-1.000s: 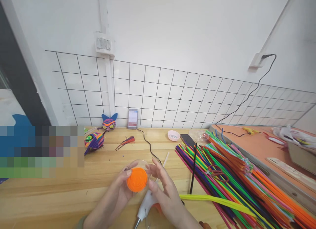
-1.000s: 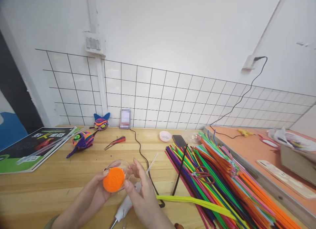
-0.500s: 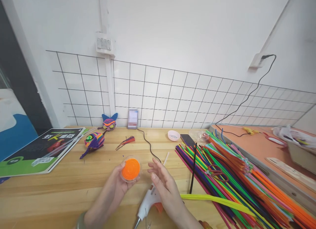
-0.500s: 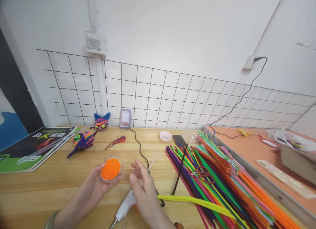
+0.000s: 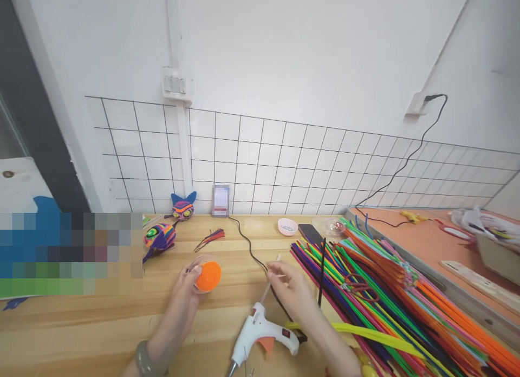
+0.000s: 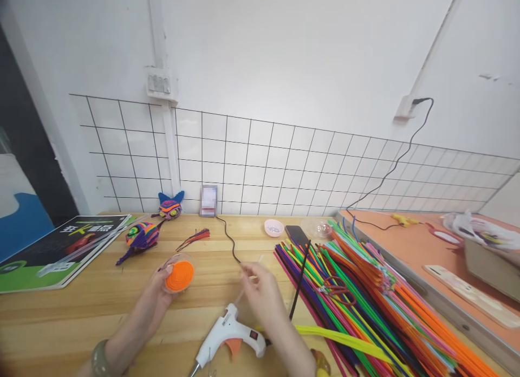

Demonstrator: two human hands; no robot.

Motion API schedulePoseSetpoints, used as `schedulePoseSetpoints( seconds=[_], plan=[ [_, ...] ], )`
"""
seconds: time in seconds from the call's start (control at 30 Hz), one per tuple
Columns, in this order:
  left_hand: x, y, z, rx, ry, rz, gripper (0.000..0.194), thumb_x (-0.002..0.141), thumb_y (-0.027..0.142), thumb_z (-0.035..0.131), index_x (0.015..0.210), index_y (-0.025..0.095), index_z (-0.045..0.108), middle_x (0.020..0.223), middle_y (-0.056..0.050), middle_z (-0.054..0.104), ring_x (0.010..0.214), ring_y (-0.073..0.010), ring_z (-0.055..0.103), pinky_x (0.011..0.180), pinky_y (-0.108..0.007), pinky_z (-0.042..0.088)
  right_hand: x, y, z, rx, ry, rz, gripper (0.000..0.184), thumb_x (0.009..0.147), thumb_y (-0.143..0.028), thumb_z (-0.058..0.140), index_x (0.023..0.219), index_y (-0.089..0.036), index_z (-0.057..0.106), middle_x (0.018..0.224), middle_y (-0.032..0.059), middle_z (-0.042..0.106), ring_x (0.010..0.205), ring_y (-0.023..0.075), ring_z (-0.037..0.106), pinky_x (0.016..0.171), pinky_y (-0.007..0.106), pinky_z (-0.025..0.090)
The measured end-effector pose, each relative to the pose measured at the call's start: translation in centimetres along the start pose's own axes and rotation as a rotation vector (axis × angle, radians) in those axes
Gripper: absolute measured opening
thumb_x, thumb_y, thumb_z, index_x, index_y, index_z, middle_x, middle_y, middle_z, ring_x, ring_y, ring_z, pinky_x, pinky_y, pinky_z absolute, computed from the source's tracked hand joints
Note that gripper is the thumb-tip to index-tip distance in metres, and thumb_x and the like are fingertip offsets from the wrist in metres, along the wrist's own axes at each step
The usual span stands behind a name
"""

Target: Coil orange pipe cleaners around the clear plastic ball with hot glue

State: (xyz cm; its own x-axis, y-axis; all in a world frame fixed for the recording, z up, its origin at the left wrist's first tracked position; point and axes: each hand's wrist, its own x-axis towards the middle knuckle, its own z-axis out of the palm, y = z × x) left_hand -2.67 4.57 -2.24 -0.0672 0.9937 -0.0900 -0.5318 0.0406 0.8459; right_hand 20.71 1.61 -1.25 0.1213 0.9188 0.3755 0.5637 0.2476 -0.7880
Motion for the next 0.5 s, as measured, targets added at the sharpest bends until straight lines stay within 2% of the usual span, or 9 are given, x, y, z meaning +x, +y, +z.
schedulePoseSetpoints(
  seconds=[0.1, 0.2, 0.27, 0.37, 0.5],
  plan=[
    [0.0, -0.2, -0.1, 0.036, 0.027, -0.012, 0.028, 0.068, 0.033, 0.073, 0.093, 0.02, 0.067, 0.101, -0.004, 0.071, 0.089, -0.0192, 0.062, 0.069, -0.028, 0.049, 3.2, 2.8, -4.5, -0.175, 0.077, 0.129, 0.017, 0.091, -0.025, 0.056, 0.097, -0.015, 0.068, 0.099, 0.0074, 0.07, 0.093, 0.0216, 0.066, 0.084, 0.036, 0.054],
    [0.0, -0.4, 0.0, 0.065, 0.065, -0.027, 0.028, 0.068, 0.032, 0.073, 0.093, 0.021, 0.067, 0.104, -0.005, 0.07, 0.091, -0.0212, 0.064, 0.068, -0.03, 0.05, 5.7, 6.0, -9.6, -0.374, 0.142, 0.291, 0.024, 0.094, -0.03, 0.057, 0.114, -0.017, 0.059, 0.116, 0.0067, 0.062, 0.096, 0.0205, 0.063, 0.083, 0.04, 0.053],
    [-0.1, -0.6, 0.1, 0.074, 0.082, -0.03, 0.028, 0.068, 0.031, 0.073, 0.092, 0.021, 0.066, 0.105, -0.006, 0.07, 0.091, -0.0223, 0.065, 0.067, -0.031, 0.051, 6.3, 8.1, -12.2, -0.484, 0.131, 0.377, 0.025, 0.094, -0.03, 0.057, 0.117, -0.019, 0.058, 0.12, 0.0067, 0.059, 0.099, 0.0217, 0.062, 0.083, 0.04, 0.053],
    [0.0, -1.0, 0.1, 0.076, 0.103, -0.018, 0.028, 0.066, 0.03, 0.074, 0.091, 0.021, 0.064, 0.101, -0.006, 0.069, 0.089, -0.0219, 0.065, 0.066, -0.03, 0.051, 6.3, 10.5, -14.1, -0.611, 0.045, 0.467, 0.024, 0.094, -0.03, 0.057, 0.116, -0.02, 0.059, 0.121, 0.0061, 0.059, 0.099, 0.0216, 0.062, 0.082, 0.038, 0.053],
    [0.6, -1.9, 0.2, 0.078, 0.142, 0.002, 0.032, 0.061, 0.027, 0.076, 0.089, 0.021, 0.062, 0.09, -0.004, 0.069, 0.077, -0.0203, 0.066, 0.062, -0.029, 0.05, 6.3, 12.8, -14.1, -0.733, -0.061, 0.503, 0.025, 0.094, -0.03, 0.058, 0.117, -0.019, 0.058, 0.12, 0.0066, 0.06, 0.099, 0.0214, 0.062, 0.082, 0.039, 0.053]
  ],
)
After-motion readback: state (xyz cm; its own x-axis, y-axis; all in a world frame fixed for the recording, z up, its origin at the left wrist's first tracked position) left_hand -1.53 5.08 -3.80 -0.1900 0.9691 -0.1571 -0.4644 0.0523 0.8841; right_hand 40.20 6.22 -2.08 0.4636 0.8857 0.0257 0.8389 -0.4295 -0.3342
